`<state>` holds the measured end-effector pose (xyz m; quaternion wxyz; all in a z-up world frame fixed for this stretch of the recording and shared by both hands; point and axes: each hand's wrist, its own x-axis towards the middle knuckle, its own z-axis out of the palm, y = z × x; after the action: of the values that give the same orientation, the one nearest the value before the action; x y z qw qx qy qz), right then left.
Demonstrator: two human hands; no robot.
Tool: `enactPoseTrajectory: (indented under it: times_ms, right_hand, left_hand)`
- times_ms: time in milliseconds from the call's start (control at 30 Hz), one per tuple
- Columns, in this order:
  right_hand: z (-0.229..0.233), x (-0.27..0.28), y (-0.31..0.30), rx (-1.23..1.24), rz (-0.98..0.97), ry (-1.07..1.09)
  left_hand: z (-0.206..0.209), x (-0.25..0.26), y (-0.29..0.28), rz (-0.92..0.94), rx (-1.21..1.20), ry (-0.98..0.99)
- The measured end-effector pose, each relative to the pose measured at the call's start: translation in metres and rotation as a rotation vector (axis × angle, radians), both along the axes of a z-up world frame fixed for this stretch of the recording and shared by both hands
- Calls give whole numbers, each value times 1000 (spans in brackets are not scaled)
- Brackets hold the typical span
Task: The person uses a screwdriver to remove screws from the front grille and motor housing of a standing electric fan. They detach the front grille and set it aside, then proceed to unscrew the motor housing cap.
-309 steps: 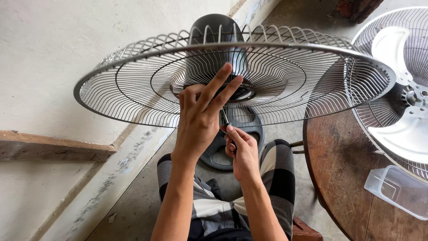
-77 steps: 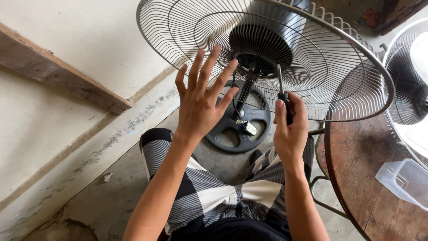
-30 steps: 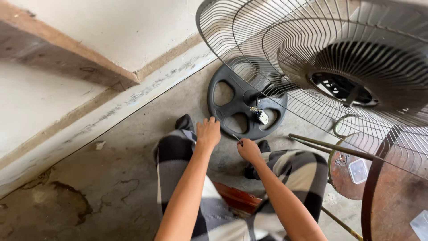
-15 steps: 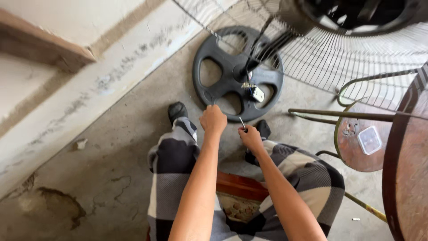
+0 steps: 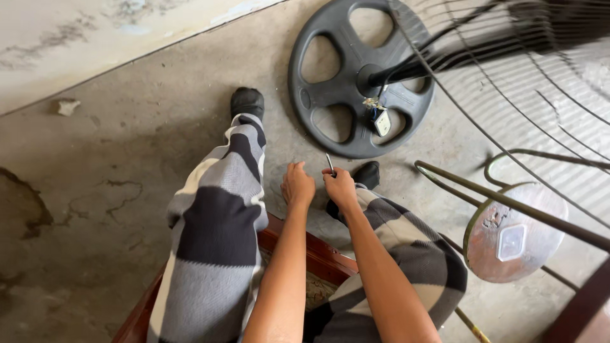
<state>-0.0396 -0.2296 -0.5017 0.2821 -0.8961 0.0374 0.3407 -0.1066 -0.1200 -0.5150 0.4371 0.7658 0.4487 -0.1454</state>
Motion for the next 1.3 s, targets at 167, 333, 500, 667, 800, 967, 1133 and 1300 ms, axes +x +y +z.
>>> enactPoseTrajectory:
  times_ms: [167, 333, 500, 667, 800, 967, 1133, 1300]
  right_hand:
    - [-15, 7, 11, -1, 53, -45]
    - [-32, 15, 16, -93, 182, -83]
    - [-43, 26, 29, -235, 398, -155]
    - [-59, 33, 37, -173, 572, -268]
    - [-81, 47, 45, -251, 680, -366]
    - [-108, 64, 54, -196, 761, -498]
    - [-129, 74, 65, -179, 859, -637]
    - [-142, 79, 70, -236, 1019, -712]
  left_hand:
    - [-12, 10, 4, 116, -27, -34]
    - [-40, 10, -3, 316, -91, -164]
    - [-53, 18, -2, 454, -156, -270]
    - [-54, 24, 7, 683, -442, -98]
    - [-62, 30, 10, 759, -310, -199]
    - [-71, 33, 11, 908, -442, -135]
    - [-73, 35, 18, 916, -386, -148]
    - [-71, 35, 23, 921, -407, -114]
